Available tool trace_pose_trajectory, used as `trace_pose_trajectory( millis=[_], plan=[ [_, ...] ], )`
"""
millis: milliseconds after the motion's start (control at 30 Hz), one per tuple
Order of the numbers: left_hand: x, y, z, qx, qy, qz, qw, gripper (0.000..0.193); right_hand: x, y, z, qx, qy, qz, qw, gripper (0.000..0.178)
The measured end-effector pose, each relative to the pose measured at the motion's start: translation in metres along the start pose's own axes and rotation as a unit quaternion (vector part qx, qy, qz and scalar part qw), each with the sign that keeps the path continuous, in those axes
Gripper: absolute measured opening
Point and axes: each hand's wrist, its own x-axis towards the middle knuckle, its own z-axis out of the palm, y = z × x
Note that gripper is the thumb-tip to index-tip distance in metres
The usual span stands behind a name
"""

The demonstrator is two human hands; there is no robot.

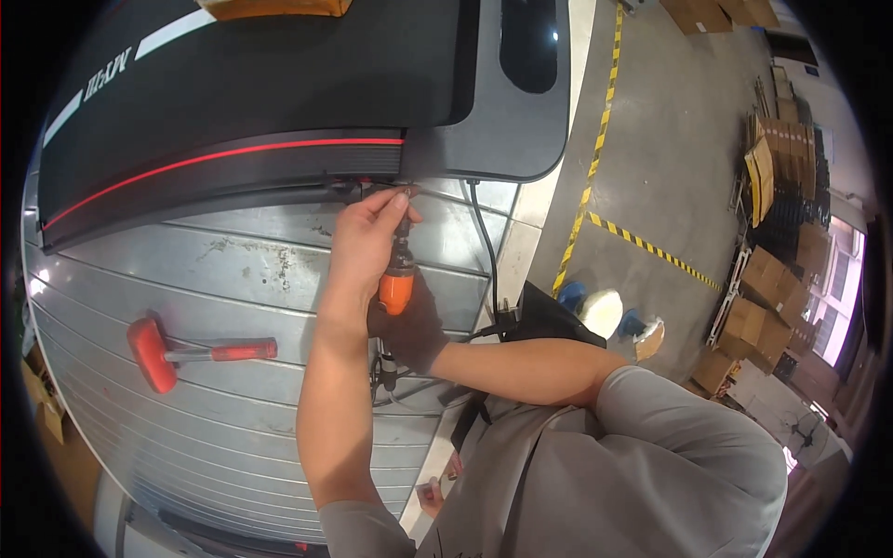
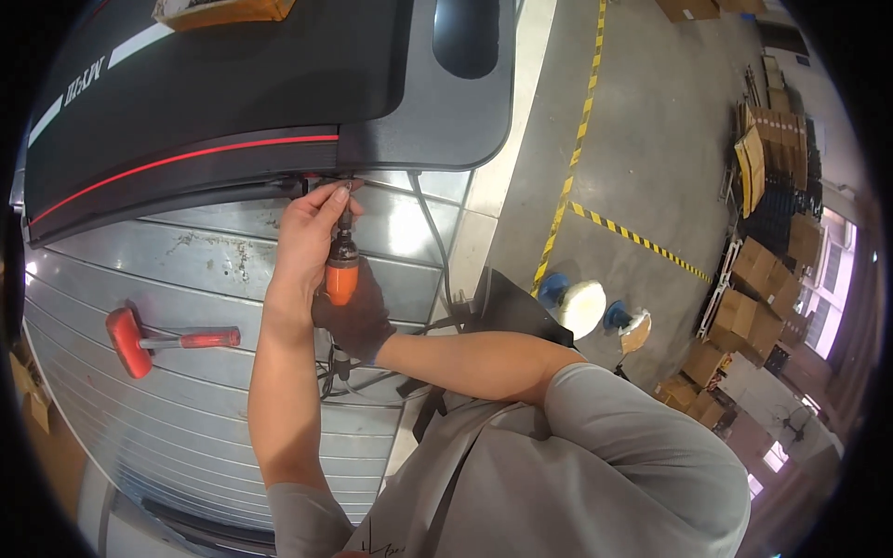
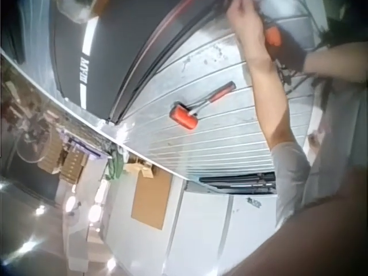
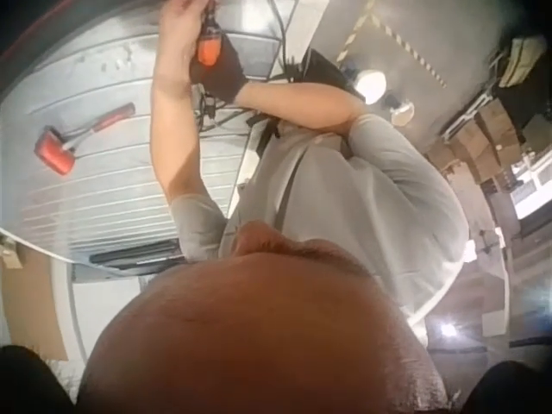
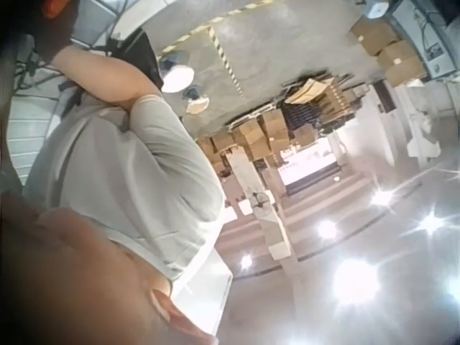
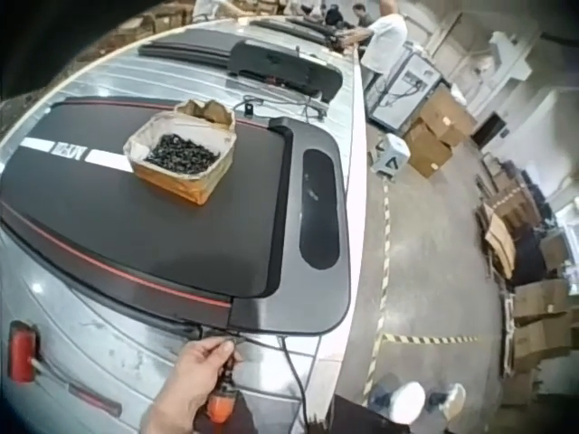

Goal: Assembling the base and motor housing of electric treadmills on a factory production line.

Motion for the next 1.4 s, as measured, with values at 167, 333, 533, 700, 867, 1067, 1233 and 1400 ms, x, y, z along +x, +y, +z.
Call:
trace_pose_trajectory(
  millis=[167,333,533,700,867,1067,1233,1400],
  plan=[
    [0.000,0.006,0.001,-0.007,-0.019,-0.019,1.000,0.024,0.004,0.008,0.005,0.015,0.033,-0.020,0.999,0.046],
    [0.001,0.000,0.000,-0.034,-0.024,-0.008,0.999,0.024,0.005,0.016,0.006,0.011,0.036,-0.035,0.999,0.047],
    [0.004,-0.005,0.000,-0.031,-0.005,-0.012,0.999,0.023,0.005,0.009,0.003,-0.009,0.026,0.020,0.999,0.045],
    [0.003,-0.004,0.000,-0.020,0.000,-0.016,1.000,0.023,0.005,0.011,0.005,0.015,0.025,-0.007,1.000,0.042],
    [0.003,-0.002,0.004,-0.003,0.012,0.002,1.000,0.023,0.007,0.007,0.005,0.033,0.016,0.003,0.999,0.040],
    [-0.003,0.009,0.006,0.119,0.081,-0.017,0.989,0.027,0.007,0.002,0.009,0.013,-0.007,0.000,1.000,0.042],
    [-0.015,0.031,0.038,0.490,0.154,0.103,0.852,0.023,0.026,0.033,0.018,-0.074,-0.073,-0.115,0.988,0.039],
    [-0.019,0.029,0.038,0.577,0.188,0.159,0.779,0.020,0.026,0.040,0.023,-0.048,-0.160,-0.090,0.982,0.038]
  ],
)
